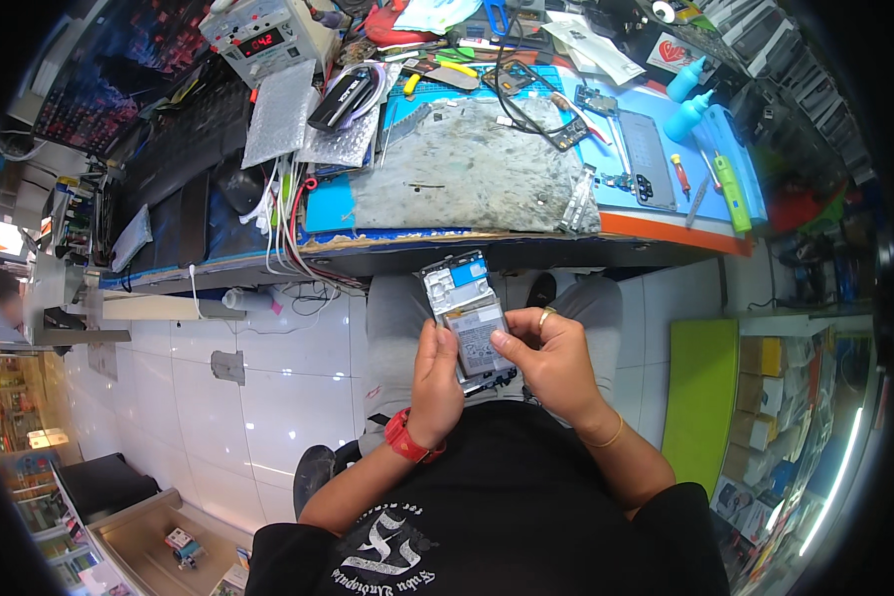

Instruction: The person removes a back panel from a mobile phone using a tool, handles internal components including the battery and a circuit board, and replaces a component inside the chassis by hand.

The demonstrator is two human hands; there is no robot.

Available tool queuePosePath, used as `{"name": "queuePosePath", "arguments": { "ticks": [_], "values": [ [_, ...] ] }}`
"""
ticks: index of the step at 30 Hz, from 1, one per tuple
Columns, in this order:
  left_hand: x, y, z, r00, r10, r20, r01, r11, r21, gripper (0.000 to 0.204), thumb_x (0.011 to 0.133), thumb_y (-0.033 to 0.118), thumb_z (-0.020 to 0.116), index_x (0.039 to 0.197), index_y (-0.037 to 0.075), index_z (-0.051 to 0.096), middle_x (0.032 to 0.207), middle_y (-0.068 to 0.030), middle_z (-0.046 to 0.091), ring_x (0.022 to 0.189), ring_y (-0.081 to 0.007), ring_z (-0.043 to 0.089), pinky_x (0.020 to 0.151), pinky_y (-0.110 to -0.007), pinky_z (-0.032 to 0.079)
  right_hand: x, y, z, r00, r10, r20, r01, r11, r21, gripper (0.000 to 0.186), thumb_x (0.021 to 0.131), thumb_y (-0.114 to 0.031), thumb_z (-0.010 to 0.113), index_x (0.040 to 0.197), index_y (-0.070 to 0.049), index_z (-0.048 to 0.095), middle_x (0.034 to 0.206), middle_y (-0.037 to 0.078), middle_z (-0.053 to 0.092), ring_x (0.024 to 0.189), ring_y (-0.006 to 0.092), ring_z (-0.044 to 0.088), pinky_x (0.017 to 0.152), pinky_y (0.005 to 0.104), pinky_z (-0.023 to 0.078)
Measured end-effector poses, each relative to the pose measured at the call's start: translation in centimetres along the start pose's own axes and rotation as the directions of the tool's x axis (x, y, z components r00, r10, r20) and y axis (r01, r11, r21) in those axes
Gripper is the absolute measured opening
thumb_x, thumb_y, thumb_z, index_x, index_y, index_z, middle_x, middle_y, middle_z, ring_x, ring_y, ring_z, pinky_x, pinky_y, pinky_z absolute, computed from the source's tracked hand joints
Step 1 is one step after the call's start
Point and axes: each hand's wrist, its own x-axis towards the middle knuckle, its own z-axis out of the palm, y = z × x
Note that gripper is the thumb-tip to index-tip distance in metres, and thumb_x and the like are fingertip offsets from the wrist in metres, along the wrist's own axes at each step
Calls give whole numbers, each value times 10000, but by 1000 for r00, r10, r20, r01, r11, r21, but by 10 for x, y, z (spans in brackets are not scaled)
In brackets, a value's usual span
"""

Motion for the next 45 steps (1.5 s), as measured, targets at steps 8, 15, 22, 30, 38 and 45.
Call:
{"name": "queuePosePath", "arguments": {
  "ticks": [8,15,22,30,38,45],
  "values": [
    [-4,4,3,1000,-12,28,11,1000,13,362,1139,315,292,1276,26,460,1210,-91,619,1090,-124,625,950,-307,520,-4,4,0,1000,-28,1,28,998,-59,203,920,-48,738,1076,72,692,913,92,742,807,101,677,736,259,559],
    [-2,2,2,999,-18,34,16,999,39,371,1136,301,289,1331,21,437,1264,-122,605,1144,-173,626,991,-350,518,2,-3,-1,995,-94,-18,87,966,-242,240,884,-59,771,1066,73,687,902,120,751,797,107,687,710,265,558],
    [-1,3,1,997,-69,26,70,997,-31,369,1131,252,311,1388,19,438,1316,-134,594,1189,-201,608,1037,-375,491,11,-4,-8,997,-65,41,72,975,-212,215,874,-59,779,1042,62,723,880,92,744,757,96,672,670,260,547],
    [0,4,0,998,-58,27,59,997,-54,371,1130,237,317,1406,19,435,1332,-132,589,1206,-203,603,1040,-372,489,14,-4,-4,986,-166,7,162,949,-271,222,831,-84,801,982,64,733,803,111,710,681,147,669,627,305,531],
    [0,0,-2,998,-58,8,58,997,-53,346,1129,202,319,1401,22,435,1322,-125,590,1197,-195,604,1037,-364,488,12,-1,1,965,-262,-15,233,882,-411,226,810,-93,805,965,61,746,798,147,687,667,222,682,630,335,530],
    [2,0,0,999,-45,-10,45,998,-43,322,1134,234,326,1336,11,440,1284,-123,599,1130,-158,629,971,-323,527,14,9,8,918,-396,-6,342,798,-496,202,806,-51,804,970,51,746,790,111,667,634,189,633,600,314,510]
  ]
}}
